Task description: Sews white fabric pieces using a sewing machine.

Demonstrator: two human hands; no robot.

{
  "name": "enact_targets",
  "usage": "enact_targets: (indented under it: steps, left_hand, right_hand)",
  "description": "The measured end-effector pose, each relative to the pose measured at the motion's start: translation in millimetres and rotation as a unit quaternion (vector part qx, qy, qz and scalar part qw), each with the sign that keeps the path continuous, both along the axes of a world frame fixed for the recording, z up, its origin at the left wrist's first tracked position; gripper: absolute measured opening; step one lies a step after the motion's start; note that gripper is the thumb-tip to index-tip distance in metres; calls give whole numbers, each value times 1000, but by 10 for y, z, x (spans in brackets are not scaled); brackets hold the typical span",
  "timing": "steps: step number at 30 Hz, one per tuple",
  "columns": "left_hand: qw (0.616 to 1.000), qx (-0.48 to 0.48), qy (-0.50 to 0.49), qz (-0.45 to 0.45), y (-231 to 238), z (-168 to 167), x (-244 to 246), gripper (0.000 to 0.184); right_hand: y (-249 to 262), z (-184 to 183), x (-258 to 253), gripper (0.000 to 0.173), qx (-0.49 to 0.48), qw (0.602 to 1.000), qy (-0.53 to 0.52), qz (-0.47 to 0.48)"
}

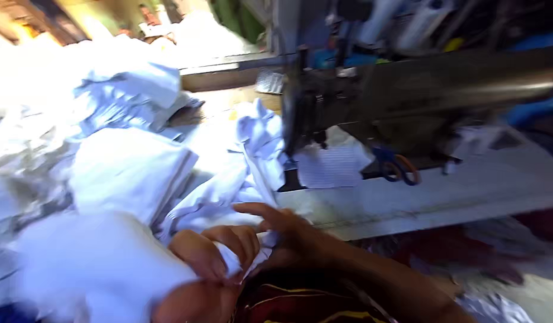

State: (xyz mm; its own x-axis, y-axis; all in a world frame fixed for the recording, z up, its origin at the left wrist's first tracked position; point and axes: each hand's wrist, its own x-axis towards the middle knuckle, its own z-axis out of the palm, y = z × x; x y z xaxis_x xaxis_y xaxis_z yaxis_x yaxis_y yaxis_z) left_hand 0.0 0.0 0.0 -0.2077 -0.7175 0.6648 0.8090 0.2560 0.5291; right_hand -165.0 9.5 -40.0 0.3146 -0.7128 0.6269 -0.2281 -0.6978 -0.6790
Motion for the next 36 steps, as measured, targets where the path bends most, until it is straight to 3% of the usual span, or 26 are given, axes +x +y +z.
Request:
enact_targets:
  steps: [2,4,6,7,8,9,10,11,13,15,17,19,22,25,27,29,30,31,32,33,34,36]
  left_hand:
    - [990,-56,-76,106,57,40,471,28]
    - [948,-74,-141,277,152,53,1145,28]
    - [896,-65,-190,396,124,116,1326,23]
    - [843,-65,-267,463,91,62,1179,19]
    - [750,-77,-403,519,37,-20,934,36]
    - [661,-124,-530,516,-82,-153,712,68]
    - [596,-173,-628,470,-210,-306,542,97]
    - [556,-214,-679,429,-313,-490,432,110]
    - [522,-273,-699,405,-457,-804,387,85]
    - [517,-278,-683,436,-573,-911,479,55]
    - [499,-250,-701,444,-680,-896,583,53]
    - [483,-228,-707,464,-737,-903,560,58]
    - [462,-190,-720,482,-743,-905,404,60]
    - [444,-173,-738,478,-782,-886,351,64]
    - [457,-170,-744,456,-764,-842,364,78]
    - [536,-177,-710,420,-595,-669,288,112]
    - [595,-209,-653,419,-460,-549,183,114]
    - [676,-236,-573,398,-295,-432,63,99]
    - [762,-244,-486,352,-136,-359,-51,69]
    - [841,-242,-390,286,-35,-332,-139,41]
    - [907,-227,-289,205,20,-308,-189,25]
    - [978,-168,-116,49,117,-196,-185,21]
  right_hand:
    - [25,-102,-491,43,-79,986,93,-110]
    - [82,-115,-1132,34,-75,967,128,-205]
    - [79,18,-1357,33,-51,974,55,-214]
    - [115,96,-1274,35,-47,983,12,-180]
    - [172,176,-1143,38,-60,987,-11,-148]
    - [216,272,-1038,40,-91,987,-19,-131]
    - [248,380,-978,39,-116,985,-22,-127]
    - [270,475,-967,38,-124,982,-19,-139]
    - [215,523,-1041,37,-94,971,61,-212]
    - [52,318,-1066,41,-12,918,237,-317]
    - [-107,3,-1074,48,165,854,353,-344]
    - [-213,-220,-1065,44,220,827,376,-357]
    - [-124,-183,-1006,38,92,856,346,-373]
    - [77,235,-992,36,-103,867,229,-431]
    - [228,507,-963,28,-181,896,117,-387]
    - [377,644,-801,17,-167,959,37,-225]
    - [416,668,-672,17,-147,984,10,-103]
    - [427,659,-538,20,-134,991,-10,9]
    - [440,648,-428,23,-134,988,-12,78]
    - [455,651,-366,25,-144,984,-14,105]
    - [462,652,-363,28,-142,984,-27,101]
    - [337,588,-417,54,-91,991,-29,95]
